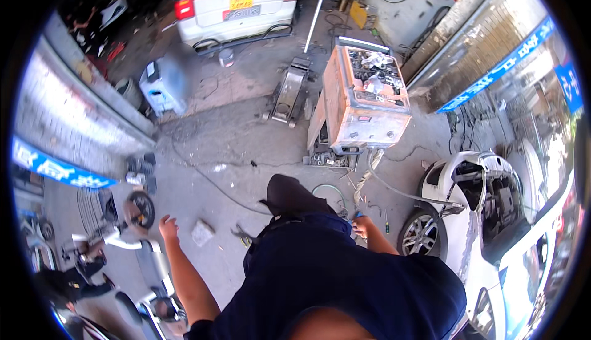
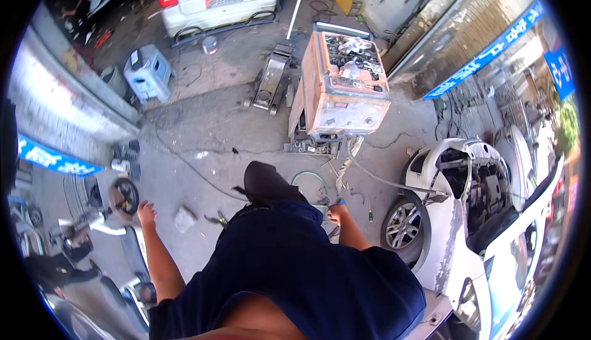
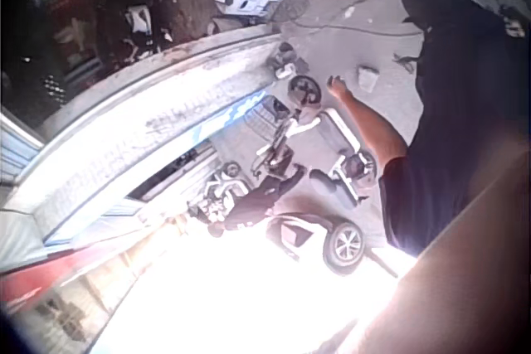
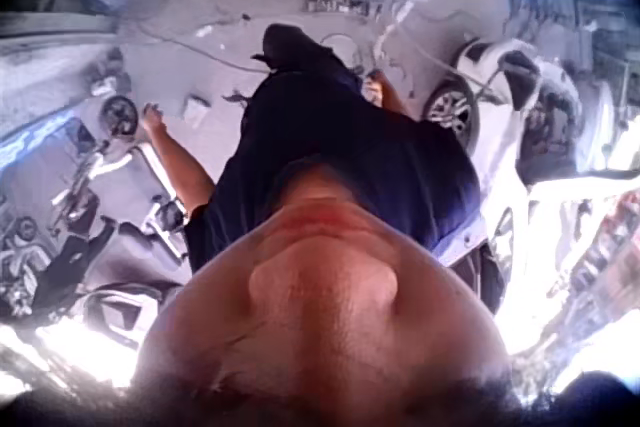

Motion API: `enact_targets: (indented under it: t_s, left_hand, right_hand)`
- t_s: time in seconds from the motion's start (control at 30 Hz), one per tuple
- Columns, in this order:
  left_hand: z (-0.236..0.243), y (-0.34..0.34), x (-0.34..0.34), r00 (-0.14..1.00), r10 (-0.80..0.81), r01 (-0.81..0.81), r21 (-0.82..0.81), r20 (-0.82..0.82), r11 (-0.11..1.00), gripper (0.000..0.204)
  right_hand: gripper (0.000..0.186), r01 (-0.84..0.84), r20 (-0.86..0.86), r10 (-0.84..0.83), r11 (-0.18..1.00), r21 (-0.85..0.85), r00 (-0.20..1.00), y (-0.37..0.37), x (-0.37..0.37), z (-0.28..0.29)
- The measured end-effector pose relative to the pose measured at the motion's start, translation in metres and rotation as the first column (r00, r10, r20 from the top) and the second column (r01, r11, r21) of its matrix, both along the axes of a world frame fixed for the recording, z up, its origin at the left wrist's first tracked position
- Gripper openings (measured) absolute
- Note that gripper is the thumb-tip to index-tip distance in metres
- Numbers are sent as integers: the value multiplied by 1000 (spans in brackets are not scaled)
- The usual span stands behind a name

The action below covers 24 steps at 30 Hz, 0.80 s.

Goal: The person uses a pneumatic dent puller to repair a dent on the front fender of a white car. They repeatedly attach the tool to the damaged area, pull the metal outward, and reposition the tool to work on different spots along the dent.

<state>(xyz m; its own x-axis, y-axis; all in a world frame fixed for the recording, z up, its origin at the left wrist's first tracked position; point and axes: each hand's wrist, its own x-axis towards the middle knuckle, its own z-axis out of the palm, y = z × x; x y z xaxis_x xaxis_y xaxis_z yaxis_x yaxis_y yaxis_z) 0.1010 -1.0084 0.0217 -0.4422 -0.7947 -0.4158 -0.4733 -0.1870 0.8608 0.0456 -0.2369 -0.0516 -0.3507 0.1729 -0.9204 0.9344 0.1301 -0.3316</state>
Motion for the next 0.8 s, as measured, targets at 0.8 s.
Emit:
enact_targets:
  t_s: [0.8]
  left_hand:
    - [-55,469,154,365,-248,-372,384,898,845,35]
  right_hand:
    - [24,-817,3,1000,-8,577,-8,-364,-581,-79]
